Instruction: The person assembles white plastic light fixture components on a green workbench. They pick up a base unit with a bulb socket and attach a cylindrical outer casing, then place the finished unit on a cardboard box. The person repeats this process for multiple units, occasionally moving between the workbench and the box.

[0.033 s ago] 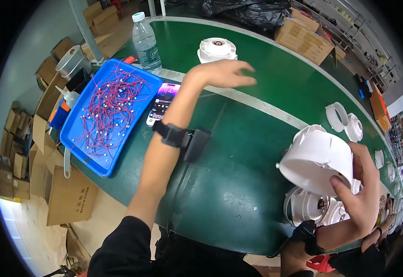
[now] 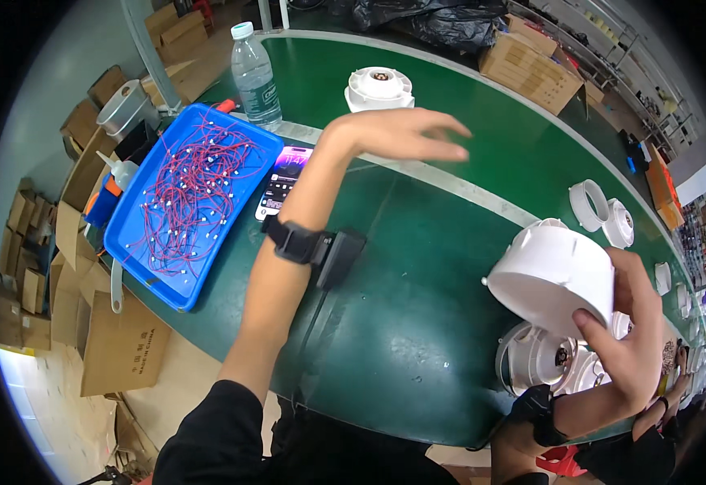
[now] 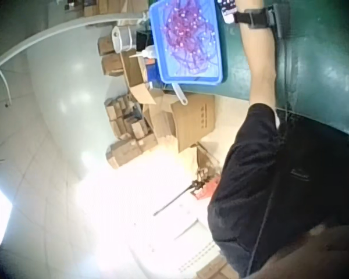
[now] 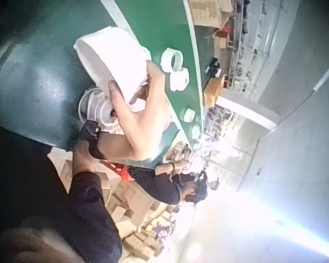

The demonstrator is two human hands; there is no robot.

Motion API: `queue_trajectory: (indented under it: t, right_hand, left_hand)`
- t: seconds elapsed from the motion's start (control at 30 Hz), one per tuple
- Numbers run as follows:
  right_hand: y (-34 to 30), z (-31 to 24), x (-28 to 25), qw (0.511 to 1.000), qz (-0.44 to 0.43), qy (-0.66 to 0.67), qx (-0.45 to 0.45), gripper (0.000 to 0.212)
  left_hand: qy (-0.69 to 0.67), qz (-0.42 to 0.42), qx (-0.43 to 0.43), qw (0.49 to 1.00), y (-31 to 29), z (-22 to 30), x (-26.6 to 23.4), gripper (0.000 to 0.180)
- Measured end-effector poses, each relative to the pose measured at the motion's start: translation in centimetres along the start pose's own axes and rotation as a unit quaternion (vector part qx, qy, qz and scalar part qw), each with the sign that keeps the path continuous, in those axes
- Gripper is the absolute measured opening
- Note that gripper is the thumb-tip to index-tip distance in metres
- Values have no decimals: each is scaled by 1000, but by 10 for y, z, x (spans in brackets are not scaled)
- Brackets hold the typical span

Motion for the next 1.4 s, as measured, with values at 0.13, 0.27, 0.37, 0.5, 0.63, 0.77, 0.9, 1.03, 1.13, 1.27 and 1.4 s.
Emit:
queue_trajectory:
  t: [0.13, 0.27, 0.37, 0.5, 0.63, 0.77, 0.9, 1.03, 1.13, 1.27, 1.4]
  right_hand:
    - [5, -2, 6, 997, -23, -57, -45, 53]
    - [6, -12, 5, 991, -77, -72, -76, 54]
    - [13, -8, 10, 985, -81, -51, -142, 56]
    - [12, -12, 5, 983, -65, -42, -167, 71]
    - [10, 0, 4, 982, -107, -47, -148, 58]
    - [14, 3, 13, 978, -97, -20, -183, 43]
    - [14, -9, 12, 981, -166, 12, -101, 50]
    - [18, -6, 16, 979, -167, 12, -116, 50]
    - [19, -6, 17, 978, -164, -4, -128, 51]
    - [16, -5, 13, 980, -154, -10, -126, 50]
    - [19, -2, 16, 979, -159, -6, -128, 50]
  left_hand:
    - [-82, -171, 197, 962, -25, 83, 40, 69]
    - [-16, -245, 159, 956, -28, 97, 52, 47]
    - [-55, -280, 129, 950, -35, 95, 43, 32]
    - [-79, -114, 15, 990, -54, 90, 20, 23]
    - [28, 171, -32, 984, -55, 15, -24, 18]
    - [169, 337, -210, 902, -62, -71, -62, 29]
    - [225, 431, -278, 829, -70, -126, -67, 39]
    - [244, 444, -235, 829, -63, -138, -48, 71]
    - [223, 418, -207, 856, -59, -143, -53, 64]
    - [139, 341, -186, 911, -42, -122, -49, 48]
    - [174, 296, -144, 928, -27, -125, -35, 46]
Point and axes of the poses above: each hand's wrist, its own y-axis towards the middle knuckle, its own x-axis out of the palm, z = x × y, the point moved 2 cm from there along y, towards the middle knuckle, and after that the axes turned 15 degrees about -z, right-handed, at the moved point
